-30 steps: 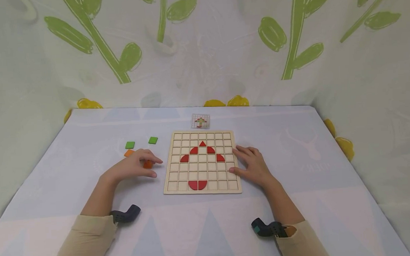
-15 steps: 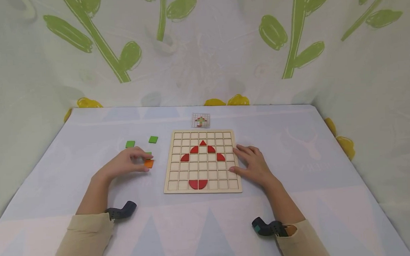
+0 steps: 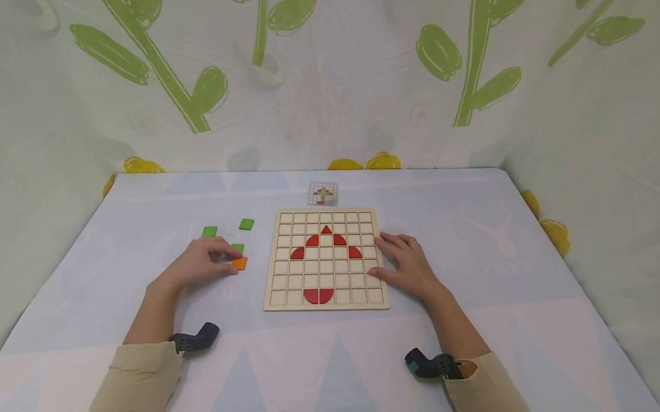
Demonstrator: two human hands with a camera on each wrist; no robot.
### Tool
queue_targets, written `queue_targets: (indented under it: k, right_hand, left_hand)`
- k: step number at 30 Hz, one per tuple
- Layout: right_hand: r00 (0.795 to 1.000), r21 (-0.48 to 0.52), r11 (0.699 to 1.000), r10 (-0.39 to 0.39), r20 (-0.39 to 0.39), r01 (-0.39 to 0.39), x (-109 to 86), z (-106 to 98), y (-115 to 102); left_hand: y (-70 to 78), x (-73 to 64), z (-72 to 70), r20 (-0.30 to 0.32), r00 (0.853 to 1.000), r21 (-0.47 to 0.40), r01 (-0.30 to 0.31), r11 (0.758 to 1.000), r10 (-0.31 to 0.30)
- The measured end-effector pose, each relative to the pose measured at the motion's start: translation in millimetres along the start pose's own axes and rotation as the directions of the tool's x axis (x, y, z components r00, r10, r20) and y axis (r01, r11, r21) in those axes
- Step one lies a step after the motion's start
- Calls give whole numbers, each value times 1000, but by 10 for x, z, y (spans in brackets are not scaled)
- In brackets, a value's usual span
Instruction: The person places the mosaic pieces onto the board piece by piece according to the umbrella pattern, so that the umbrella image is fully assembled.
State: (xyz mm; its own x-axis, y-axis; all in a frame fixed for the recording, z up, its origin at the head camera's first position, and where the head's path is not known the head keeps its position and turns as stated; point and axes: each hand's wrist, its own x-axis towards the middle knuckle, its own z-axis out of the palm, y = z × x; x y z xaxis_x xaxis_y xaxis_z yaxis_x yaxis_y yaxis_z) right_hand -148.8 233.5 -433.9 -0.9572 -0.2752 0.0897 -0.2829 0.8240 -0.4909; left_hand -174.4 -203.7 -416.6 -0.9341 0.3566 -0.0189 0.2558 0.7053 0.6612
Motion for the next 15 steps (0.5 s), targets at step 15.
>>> queue_targets:
  k: [15]
  right_hand:
    - [1000,5,1000,-16,-12,16,-4,5,16]
  left_hand:
    - [-7,17,45,-17,999,51,-44,998,45]
